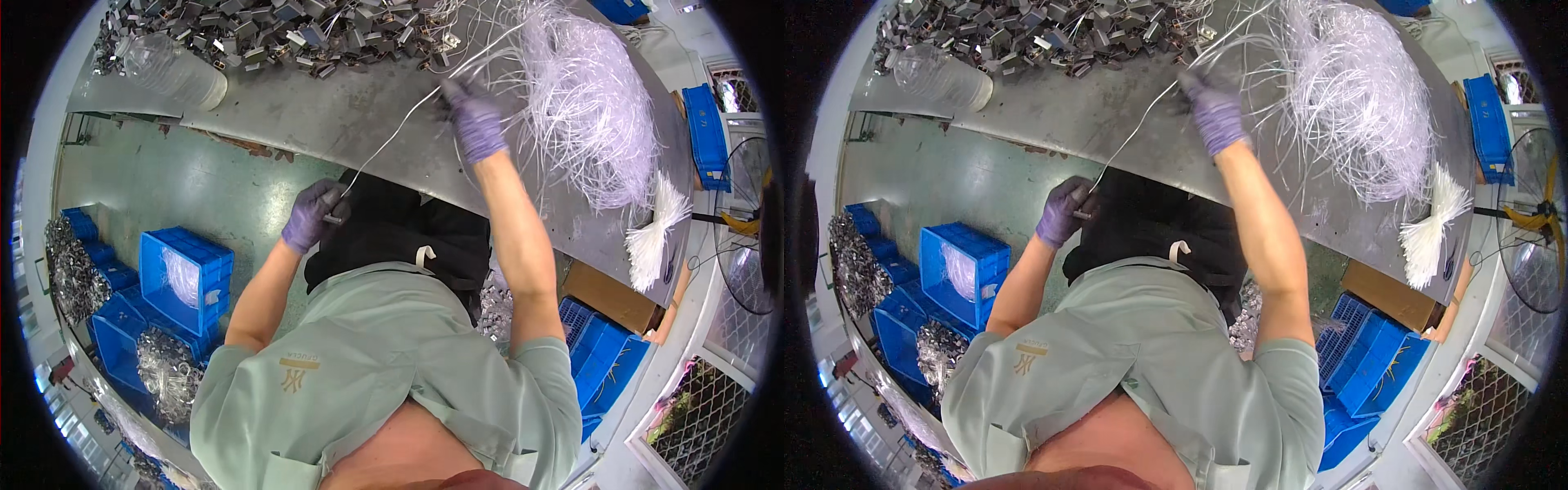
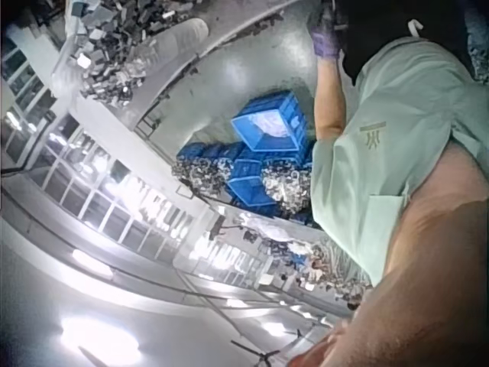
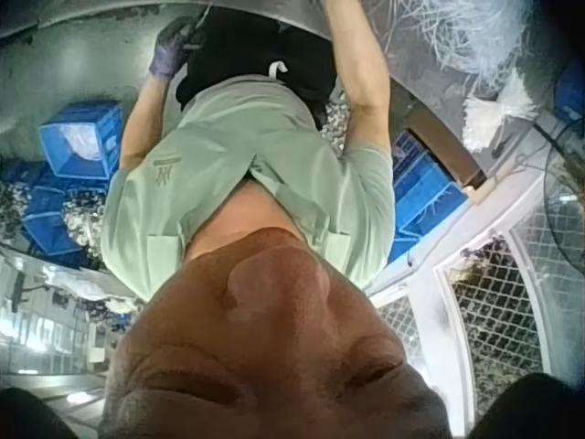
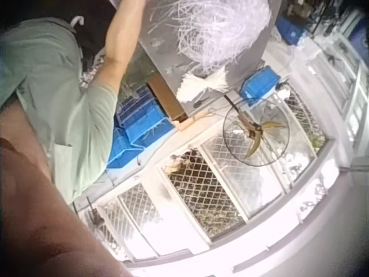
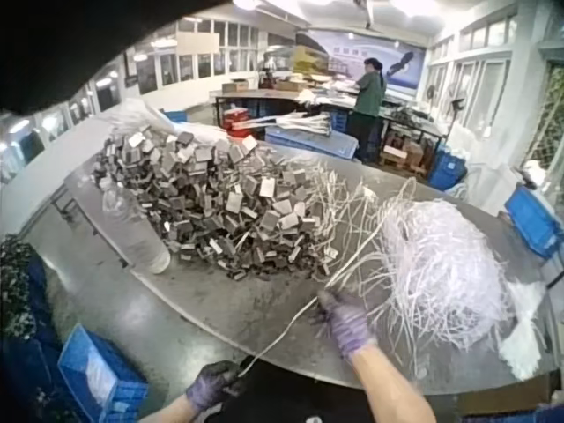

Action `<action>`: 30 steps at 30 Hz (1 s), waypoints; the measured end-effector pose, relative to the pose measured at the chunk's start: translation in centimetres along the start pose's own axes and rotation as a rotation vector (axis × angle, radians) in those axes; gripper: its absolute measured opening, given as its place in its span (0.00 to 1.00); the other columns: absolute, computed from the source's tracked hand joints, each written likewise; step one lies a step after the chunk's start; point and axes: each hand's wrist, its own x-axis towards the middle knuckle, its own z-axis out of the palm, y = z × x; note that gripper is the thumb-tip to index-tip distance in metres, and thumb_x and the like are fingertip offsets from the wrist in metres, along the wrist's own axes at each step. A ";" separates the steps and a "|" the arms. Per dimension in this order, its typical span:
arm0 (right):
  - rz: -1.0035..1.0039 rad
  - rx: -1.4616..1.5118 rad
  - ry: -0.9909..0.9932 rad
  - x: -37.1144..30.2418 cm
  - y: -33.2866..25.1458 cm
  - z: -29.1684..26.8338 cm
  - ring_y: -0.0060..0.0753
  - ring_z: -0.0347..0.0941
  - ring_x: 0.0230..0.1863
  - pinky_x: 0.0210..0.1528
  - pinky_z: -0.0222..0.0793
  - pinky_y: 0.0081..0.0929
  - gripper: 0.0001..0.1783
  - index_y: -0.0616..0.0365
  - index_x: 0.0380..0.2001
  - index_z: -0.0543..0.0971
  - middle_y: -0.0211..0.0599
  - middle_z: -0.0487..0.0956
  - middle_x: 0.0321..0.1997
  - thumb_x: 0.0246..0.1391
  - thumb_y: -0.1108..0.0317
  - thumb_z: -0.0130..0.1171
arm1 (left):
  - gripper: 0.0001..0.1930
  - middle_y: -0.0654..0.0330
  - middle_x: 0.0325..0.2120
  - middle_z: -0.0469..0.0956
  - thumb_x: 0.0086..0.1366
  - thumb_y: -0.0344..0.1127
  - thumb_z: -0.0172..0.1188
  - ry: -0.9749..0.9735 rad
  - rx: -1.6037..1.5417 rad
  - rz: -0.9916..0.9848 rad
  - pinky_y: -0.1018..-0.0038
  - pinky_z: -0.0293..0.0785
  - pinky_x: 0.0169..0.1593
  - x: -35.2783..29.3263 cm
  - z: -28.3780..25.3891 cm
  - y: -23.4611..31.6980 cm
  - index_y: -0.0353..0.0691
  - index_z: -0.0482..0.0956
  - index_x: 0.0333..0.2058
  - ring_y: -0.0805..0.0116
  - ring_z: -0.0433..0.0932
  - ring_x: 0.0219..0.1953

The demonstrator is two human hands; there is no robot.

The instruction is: Assembling wire harnesses by threading white plastic components onto long metal rods and bundling them at a manual assembly station.

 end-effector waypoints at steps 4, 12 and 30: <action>0.113 0.018 -0.178 -3.0 3.9 2.2 0.27 0.75 0.24 0.24 0.73 0.22 0.12 0.65 0.37 0.76 0.37 0.78 0.28 0.53 0.67 0.59 | 0.15 0.66 0.17 0.65 0.67 0.42 0.48 -0.038 -0.391 -0.077 0.81 0.60 0.22 2.8 1.7 1.1 0.36 0.72 0.40 0.76 0.63 0.18; 0.079 -0.159 -0.208 -3.3 2.4 1.2 0.26 0.76 0.25 0.27 0.71 0.19 0.12 0.65 0.38 0.77 0.36 0.79 0.27 0.55 0.66 0.57 | 0.19 0.65 0.19 0.63 0.67 0.45 0.50 0.028 -0.724 -0.216 0.80 0.59 0.21 6.3 3.8 1.6 0.34 0.70 0.47 0.78 0.60 0.17; -0.308 -0.792 0.075 1.4 2.4 -8.0 0.27 0.71 0.15 0.19 0.67 0.26 0.17 0.63 0.34 0.79 0.37 0.79 0.24 0.55 0.58 0.56 | 0.22 0.48 0.45 0.72 0.64 0.45 0.50 0.003 0.418 0.203 0.64 0.71 0.48 15.0 8.0 4.8 0.36 0.67 0.52 0.56 0.75 0.45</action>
